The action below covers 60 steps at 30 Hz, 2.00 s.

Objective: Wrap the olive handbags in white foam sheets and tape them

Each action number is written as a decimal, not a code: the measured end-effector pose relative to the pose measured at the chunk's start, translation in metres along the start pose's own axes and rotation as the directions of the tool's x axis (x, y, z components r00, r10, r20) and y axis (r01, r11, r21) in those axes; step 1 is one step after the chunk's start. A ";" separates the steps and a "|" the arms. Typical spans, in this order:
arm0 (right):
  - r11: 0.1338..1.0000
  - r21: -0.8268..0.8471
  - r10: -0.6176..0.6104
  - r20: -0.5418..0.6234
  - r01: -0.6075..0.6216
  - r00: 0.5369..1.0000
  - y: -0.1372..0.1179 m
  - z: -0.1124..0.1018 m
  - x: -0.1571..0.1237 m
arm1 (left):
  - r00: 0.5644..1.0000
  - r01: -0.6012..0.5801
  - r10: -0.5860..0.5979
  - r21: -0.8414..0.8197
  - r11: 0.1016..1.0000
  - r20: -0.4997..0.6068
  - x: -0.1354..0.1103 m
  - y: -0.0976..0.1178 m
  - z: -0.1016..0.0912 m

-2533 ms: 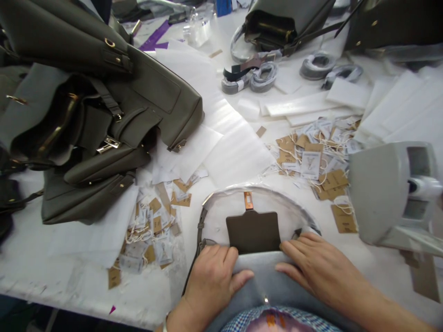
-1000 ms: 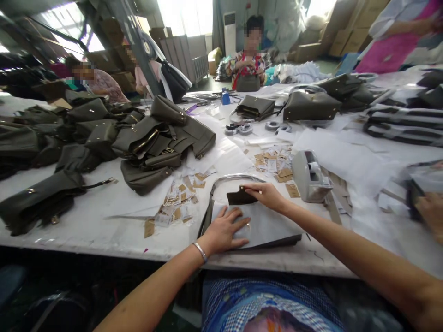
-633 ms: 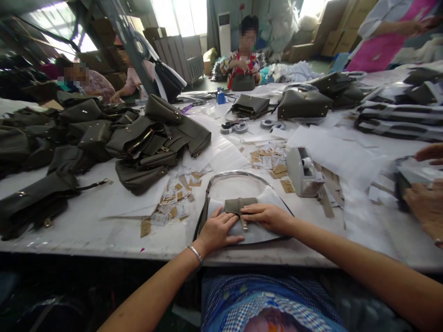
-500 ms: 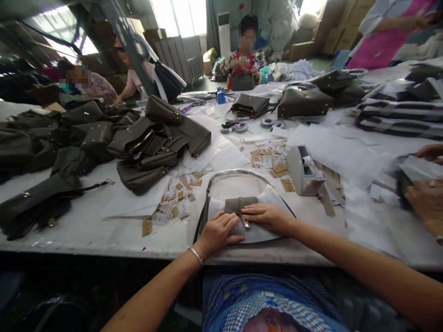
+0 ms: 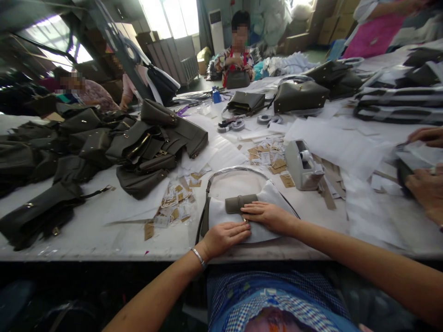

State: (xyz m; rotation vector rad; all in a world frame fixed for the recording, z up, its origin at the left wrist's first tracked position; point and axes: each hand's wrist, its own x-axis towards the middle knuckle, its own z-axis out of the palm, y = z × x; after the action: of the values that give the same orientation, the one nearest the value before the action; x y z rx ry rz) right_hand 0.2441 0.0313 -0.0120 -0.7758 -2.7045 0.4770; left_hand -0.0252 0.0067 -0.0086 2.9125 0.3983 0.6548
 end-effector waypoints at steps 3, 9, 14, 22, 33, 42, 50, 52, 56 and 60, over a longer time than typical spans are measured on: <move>0.999 -0.044 -0.009 0.016 0.010 1.000 -0.001 -0.001 0.003 | 0.998 0.046 -0.045 -0.034 0.998 0.034 0.003 -0.001 0.004; 0.994 -0.104 -0.046 -0.002 0.046 0.999 -0.012 -0.016 0.014 | 0.995 0.077 -0.075 -0.036 0.996 0.062 0.010 -0.001 0.005; 0.993 -0.012 -0.117 0.014 0.118 0.993 -0.014 -0.020 0.025 | 0.991 0.121 -0.115 -0.081 0.989 0.069 0.008 0.000 0.004; 0.989 -0.047 -0.138 -0.013 0.138 0.990 -0.012 -0.008 0.024 | 0.994 0.104 -0.102 -0.052 0.993 0.034 0.008 0.001 0.005; 0.999 -0.024 -0.047 0.034 0.048 0.998 -0.015 -0.006 0.024 | 0.999 0.024 -0.026 -0.105 0.994 -0.023 -0.001 0.003 0.007; 0.992 -0.078 0.103 0.013 -0.101 0.995 -0.019 0.004 0.025 | 0.996 0.084 -0.087 -0.157 0.984 -0.008 0.003 0.004 0.003; 0.973 0.219 0.093 -0.086 -0.072 0.992 -0.017 -0.002 0.017 | 0.970 0.243 -0.232 -0.243 0.939 0.073 0.004 0.010 -0.003; 0.971 0.232 0.085 -0.081 -0.064 0.993 -0.015 -0.001 0.016 | 0.952 0.305 -0.291 -0.264 0.915 0.090 0.007 0.011 -0.005; 0.970 0.234 0.094 -0.088 -0.071 0.992 -0.013 0.004 0.016 | 0.871 0.485 -0.485 -0.274 0.830 0.074 0.019 0.020 -0.005; 0.958 0.265 0.138 -0.111 -0.104 0.984 -0.012 0.008 0.014 | 0.701 0.687 -0.713 -0.254 0.681 -0.013 0.034 0.037 0.005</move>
State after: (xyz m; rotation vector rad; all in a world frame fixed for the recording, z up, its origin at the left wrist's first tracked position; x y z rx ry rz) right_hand 0.2245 0.0271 -0.0119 -0.8681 -2.4223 0.7639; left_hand 0.0148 -0.0197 0.0074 2.2175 1.2776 0.6617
